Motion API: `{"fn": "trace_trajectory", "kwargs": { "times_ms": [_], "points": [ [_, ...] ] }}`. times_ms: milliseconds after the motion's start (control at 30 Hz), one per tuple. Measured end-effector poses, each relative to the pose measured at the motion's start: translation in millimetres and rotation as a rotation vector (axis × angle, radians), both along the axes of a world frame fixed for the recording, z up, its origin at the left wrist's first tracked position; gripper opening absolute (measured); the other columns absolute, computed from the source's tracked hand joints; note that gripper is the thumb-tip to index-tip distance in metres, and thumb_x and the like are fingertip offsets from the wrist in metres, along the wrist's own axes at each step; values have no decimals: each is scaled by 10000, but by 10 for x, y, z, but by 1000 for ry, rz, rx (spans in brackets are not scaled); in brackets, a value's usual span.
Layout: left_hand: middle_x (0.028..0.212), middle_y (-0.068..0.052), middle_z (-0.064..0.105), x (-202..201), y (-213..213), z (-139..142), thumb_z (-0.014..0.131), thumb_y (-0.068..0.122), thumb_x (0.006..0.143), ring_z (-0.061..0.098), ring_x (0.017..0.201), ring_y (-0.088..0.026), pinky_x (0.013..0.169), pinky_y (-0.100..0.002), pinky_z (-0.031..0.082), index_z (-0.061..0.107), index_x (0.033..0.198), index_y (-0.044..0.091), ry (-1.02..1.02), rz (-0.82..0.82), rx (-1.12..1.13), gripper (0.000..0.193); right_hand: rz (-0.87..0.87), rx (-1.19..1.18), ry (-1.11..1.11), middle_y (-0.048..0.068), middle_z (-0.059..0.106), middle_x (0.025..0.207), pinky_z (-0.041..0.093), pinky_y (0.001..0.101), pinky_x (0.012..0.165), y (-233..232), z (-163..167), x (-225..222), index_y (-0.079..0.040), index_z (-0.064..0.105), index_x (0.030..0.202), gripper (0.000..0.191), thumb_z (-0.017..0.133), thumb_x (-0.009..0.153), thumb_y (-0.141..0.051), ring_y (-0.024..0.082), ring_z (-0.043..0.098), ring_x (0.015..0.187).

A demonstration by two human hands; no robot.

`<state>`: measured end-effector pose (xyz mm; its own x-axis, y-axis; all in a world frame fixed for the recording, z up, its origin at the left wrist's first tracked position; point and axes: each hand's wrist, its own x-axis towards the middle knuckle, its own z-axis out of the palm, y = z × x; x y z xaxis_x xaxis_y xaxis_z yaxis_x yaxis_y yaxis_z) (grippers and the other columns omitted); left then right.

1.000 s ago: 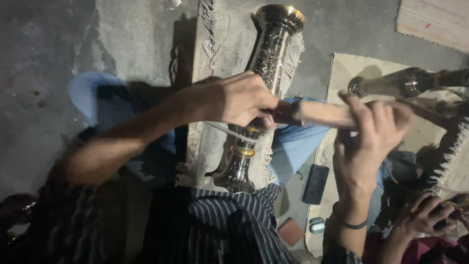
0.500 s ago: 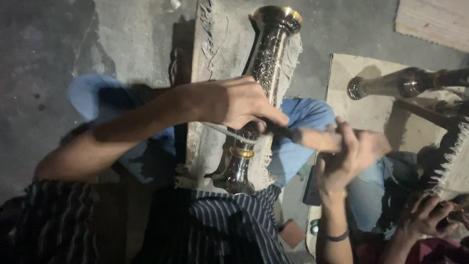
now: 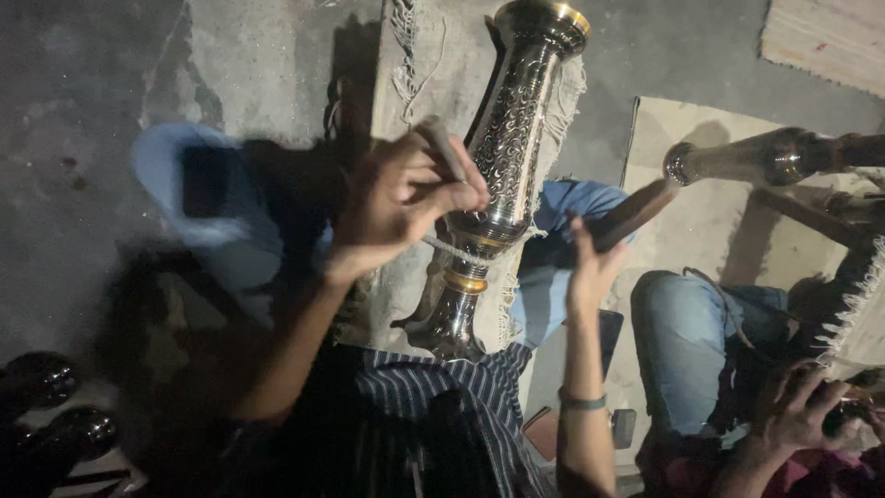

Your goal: The person sits cross-legged on the floor with an ornate brass vase braced against a cloth cushion on their lap. They hold a chisel against the vase surface and repeatedly strike it with a wooden mallet, working the chisel around different areas of the vase to cut a decorative pattern into the metal.

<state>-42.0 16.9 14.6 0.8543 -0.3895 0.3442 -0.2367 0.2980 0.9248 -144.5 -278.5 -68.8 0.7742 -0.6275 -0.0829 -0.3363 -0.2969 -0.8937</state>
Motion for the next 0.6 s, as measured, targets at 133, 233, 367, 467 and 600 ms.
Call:
{"fn": "trace_trajectory", "kwargs": {
  "times_ms": [133, 233, 367, 467, 600],
  "points": [
    [979, -89, 731, -130, -148, 33, 709, -47, 958, 745, 952, -167, 902, -286, 627, 571, 1062, -26, 217, 17, -17, 174, 241, -90, -265, 86, 669, 1072, 534, 315, 877, -160, 462, 435, 15, 593, 1213, 262, 747, 1018, -71, 167, 649, 966],
    [977, -85, 723, -177, -212, 82, 652, -91, 982, 740, 941, -155, 900, -271, 623, 567, 1035, -32, 213, 56, -41, 117, 370, 23, -281, 78, 672, 989, 542, 301, 730, -41, 1059, 757, -9, 548, 1262, 323, 710, 983, -10, 176, 665, 827],
    [950, -72, 740, -237, -226, 136, 618, -92, 1002, 755, 911, -126, 840, -250, 619, 589, 1021, -20, 111, 161, 100, 80, 713, -420, -289, 96, 674, 1137, 530, 322, 765, 212, 1873, 977, -1, 498, 1295, 475, 771, 907, 4, 197, 667, 913],
    [922, -69, 761, -241, -244, 175, 644, -78, 981, 765, 879, -112, 788, -239, 611, 611, 1002, -15, 106, 234, 163, 74, 900, -1058, -256, 178, 676, 1019, 499, 391, 741, 361, 2249, 1093, 30, 540, 1268, 543, 840, 817, -1, 265, 673, 866],
    [913, -70, 775, -253, -255, 236, 671, -61, 973, 776, 863, -117, 775, -241, 607, 632, 986, -15, 118, 282, 164, 62, 919, -320, -260, 138, 598, 1074, 519, 307, 895, 524, 2425, 1203, 19, 478, 1378, 466, 708, 975, -17, 195, 627, 944]
  ]
}}
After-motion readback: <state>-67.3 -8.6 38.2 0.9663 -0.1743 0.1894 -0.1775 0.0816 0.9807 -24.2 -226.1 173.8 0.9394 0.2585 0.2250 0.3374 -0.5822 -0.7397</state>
